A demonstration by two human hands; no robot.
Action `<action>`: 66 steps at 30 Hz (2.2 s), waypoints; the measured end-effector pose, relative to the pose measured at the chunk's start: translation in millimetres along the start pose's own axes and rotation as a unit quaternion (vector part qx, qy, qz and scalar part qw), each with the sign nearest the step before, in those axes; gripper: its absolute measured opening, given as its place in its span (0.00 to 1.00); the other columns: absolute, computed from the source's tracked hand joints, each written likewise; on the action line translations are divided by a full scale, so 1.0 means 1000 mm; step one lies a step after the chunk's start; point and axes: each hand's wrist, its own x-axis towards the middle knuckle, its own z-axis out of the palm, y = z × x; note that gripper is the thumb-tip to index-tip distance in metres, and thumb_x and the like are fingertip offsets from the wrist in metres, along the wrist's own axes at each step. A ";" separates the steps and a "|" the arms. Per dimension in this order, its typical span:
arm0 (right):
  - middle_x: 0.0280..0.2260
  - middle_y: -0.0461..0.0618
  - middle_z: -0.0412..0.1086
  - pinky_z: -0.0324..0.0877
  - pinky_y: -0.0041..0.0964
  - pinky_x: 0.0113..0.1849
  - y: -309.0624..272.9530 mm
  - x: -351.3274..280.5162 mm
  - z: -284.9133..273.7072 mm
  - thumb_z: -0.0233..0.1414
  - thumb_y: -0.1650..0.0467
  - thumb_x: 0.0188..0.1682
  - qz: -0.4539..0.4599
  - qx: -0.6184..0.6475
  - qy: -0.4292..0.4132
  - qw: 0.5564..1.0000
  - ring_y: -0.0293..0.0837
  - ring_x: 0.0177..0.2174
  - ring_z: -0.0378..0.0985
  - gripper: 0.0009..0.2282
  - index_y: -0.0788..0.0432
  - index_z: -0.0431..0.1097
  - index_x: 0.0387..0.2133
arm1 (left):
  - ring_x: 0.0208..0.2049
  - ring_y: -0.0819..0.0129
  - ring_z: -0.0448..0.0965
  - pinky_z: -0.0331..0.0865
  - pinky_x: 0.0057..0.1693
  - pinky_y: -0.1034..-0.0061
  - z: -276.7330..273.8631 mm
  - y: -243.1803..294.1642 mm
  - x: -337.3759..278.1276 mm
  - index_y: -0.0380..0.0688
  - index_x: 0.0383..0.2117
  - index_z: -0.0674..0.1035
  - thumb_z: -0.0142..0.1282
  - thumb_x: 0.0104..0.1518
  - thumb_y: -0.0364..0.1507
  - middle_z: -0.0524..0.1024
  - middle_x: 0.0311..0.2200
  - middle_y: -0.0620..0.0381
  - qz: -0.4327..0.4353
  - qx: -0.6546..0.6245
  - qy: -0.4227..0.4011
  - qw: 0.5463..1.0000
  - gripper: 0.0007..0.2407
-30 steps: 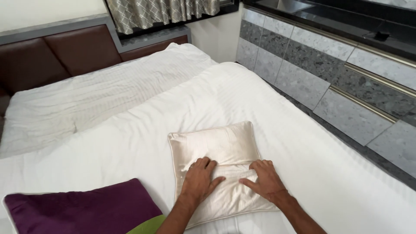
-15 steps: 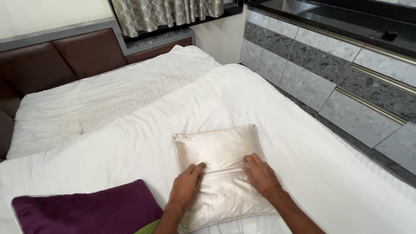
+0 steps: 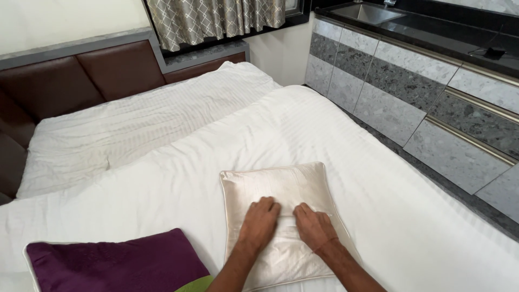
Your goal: The person inserts a white pillow into a shiny, light-colored pillowcase on a bed. They pull the fabric over the pillow, tuck the corners, and smooth the surface. Finally, they place a decorative purple and green pillow on top of the newly covered pillow.
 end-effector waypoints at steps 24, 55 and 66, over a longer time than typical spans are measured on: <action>0.31 0.50 0.75 0.72 0.42 0.43 0.014 -0.013 -0.065 0.65 0.59 0.41 0.150 0.249 -0.085 0.953 0.45 0.34 0.76 0.17 0.61 0.72 0.30 | 0.36 0.61 0.75 0.72 0.48 0.65 -0.028 -0.028 -0.050 0.40 0.36 0.75 0.49 0.64 0.40 0.74 0.35 0.53 -0.123 -0.217 -0.066 0.966 0.14; 0.40 0.46 0.69 0.57 0.45 0.53 0.058 -0.032 0.013 0.49 0.60 0.52 0.183 0.070 -0.005 0.981 0.45 0.46 0.68 0.12 0.55 0.69 0.38 | 0.46 0.60 0.71 0.65 0.57 0.63 0.018 -0.046 -0.052 0.46 0.44 0.75 0.44 0.66 0.37 0.72 0.43 0.56 -0.109 -0.093 -0.016 0.990 0.11; 0.39 0.46 0.69 0.64 0.45 0.49 0.057 -0.037 -0.022 0.53 0.66 0.50 0.180 0.110 0.117 0.970 0.50 0.43 0.70 0.07 0.57 0.72 0.33 | 0.48 0.64 0.71 0.65 0.60 0.61 -0.022 -0.065 -0.045 0.48 0.47 0.76 0.50 0.62 0.42 0.73 0.45 0.56 -0.224 0.018 -0.063 0.972 0.15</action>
